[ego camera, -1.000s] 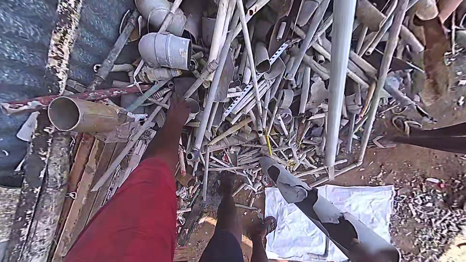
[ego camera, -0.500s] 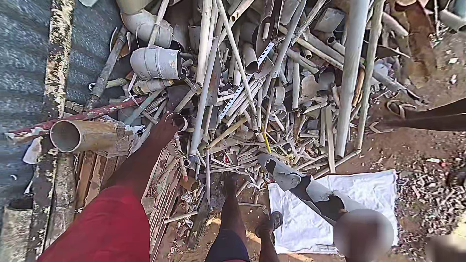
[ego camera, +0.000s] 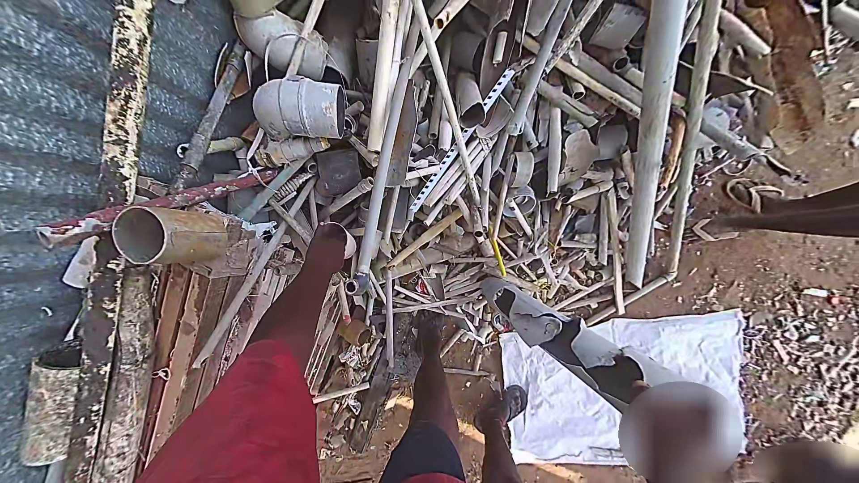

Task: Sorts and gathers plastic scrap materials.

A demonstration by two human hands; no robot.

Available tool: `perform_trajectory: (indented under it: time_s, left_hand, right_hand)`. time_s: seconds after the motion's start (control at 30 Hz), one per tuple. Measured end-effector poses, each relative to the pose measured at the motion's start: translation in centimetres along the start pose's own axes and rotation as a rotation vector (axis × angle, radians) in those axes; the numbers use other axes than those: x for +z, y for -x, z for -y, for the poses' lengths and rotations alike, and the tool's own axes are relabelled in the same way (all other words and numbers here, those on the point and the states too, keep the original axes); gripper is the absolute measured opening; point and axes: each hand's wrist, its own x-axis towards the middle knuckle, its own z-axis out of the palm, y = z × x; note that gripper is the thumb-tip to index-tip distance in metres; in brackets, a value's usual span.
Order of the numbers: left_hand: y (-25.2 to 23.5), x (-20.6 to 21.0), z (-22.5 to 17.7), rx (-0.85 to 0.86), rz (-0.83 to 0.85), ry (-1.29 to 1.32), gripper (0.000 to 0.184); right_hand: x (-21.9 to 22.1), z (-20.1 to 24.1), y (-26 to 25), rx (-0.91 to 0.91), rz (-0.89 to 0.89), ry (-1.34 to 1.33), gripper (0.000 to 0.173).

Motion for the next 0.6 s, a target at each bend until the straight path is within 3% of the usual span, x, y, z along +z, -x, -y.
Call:
perform_trajectory:
  time_s: [0.07,0.17,0.3,0.37,0.43,0.5,0.53,0.6]
  left_hand:
    - [1.0,-1.6,0.7,-0.051,-0.009,0.073,0.032]
    - [3.1,-4.9,3.3,-0.109,-0.165,0.242,0.037]
    - [7.3,-12.5,6.2,-0.189,-0.622,0.518,0.041]
    - [9.5,-17.2,6.2,-0.183,-0.894,0.538,0.048]
    - [11.3,-21.7,4.5,-0.222,-1.205,0.466,0.054]
    - [11.9,-25.4,1.6,-0.224,-1.377,0.493,0.055]
    - [11.5,-26.5,-0.3,-0.169,-1.396,0.545,0.053]
    - [9.4,-27.1,-5.2,-0.044,-1.253,0.648,0.052]
  right_hand:
    - [-0.2,0.2,0.0,0.028,0.016,-0.008,0.038]
    - [-0.5,0.6,0.0,0.097,0.050,-0.053,0.035]
    - [-0.4,-0.1,-0.3,0.062,0.038,-0.027,0.038]
    - [-0.4,0.2,-0.6,0.048,0.033,-0.009,0.041]
    - [-0.5,0.5,-0.7,0.049,0.029,0.003,0.042]
    - [-0.6,0.8,-0.9,0.044,0.031,0.010,0.041]
    - [-0.6,1.0,-1.0,0.039,0.038,0.015,0.042]
    - [-0.5,1.3,-1.3,0.029,0.040,0.026,0.042]
